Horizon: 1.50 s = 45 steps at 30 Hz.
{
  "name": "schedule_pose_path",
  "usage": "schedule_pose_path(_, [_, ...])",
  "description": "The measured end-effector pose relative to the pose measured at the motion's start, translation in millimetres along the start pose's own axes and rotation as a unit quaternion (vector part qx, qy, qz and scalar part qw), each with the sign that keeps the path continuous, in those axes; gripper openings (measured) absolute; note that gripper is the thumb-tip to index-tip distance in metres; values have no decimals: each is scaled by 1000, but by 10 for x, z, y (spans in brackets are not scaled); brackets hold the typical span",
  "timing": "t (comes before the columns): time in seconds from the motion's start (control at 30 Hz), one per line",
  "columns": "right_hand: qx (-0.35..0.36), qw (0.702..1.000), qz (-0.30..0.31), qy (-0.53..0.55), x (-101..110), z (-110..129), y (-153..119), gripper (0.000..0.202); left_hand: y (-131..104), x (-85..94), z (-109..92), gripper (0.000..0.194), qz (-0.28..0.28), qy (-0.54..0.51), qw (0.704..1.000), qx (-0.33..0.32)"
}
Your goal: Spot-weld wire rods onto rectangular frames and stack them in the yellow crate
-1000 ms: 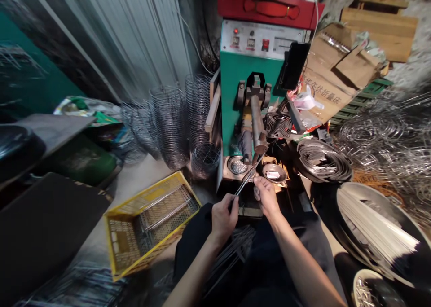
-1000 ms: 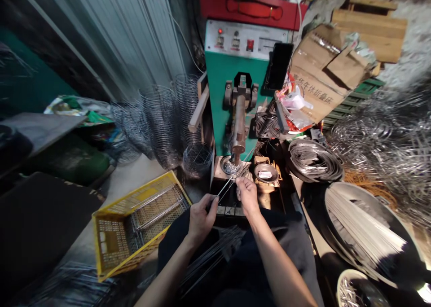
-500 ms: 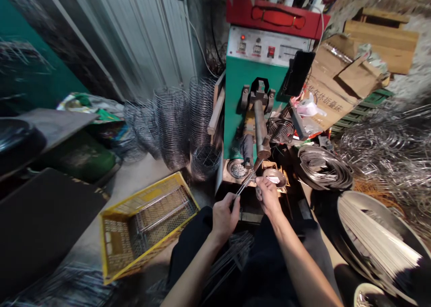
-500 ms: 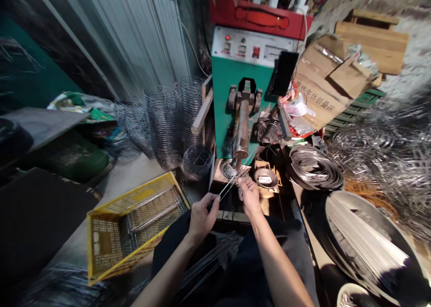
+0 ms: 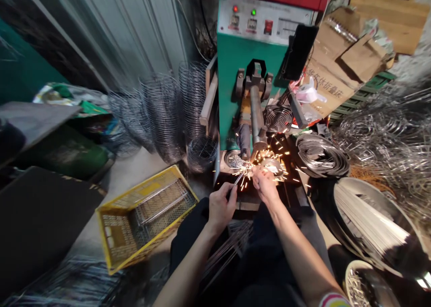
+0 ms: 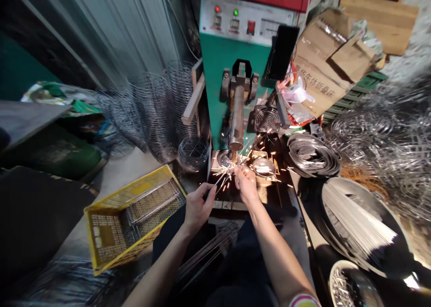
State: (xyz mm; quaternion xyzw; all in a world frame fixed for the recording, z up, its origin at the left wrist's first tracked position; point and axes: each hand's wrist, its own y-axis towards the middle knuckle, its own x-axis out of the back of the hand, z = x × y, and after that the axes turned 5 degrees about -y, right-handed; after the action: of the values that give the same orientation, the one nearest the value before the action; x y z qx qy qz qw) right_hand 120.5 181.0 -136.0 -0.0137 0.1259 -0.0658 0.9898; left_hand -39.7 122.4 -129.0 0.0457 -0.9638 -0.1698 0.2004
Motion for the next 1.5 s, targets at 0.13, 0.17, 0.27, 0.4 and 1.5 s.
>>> schedule_pose_path(0.13, [8,1000,-2,-13,14,5,3,33,21,9,-22,20,2,-8,1000,9])
schedule_pose_path(0.17, [8,1000,-2,-17,19,11,0,33,29,13,-22,21,4,-13,1000,11])
schedule_pose_path(0.27, [12,999,-4,-47,25,32,-14,36,61,39,7,23,13,-31,999,15])
schedule_pose_path(0.4, [34,995,-20,-91,14,48,-28,42,123,74,88,24,28,-63,997,14])
schedule_pose_path(1.5, [-86,940,65,-325,967,267,-1063,50,430,133,127,19,101,55,988,-106])
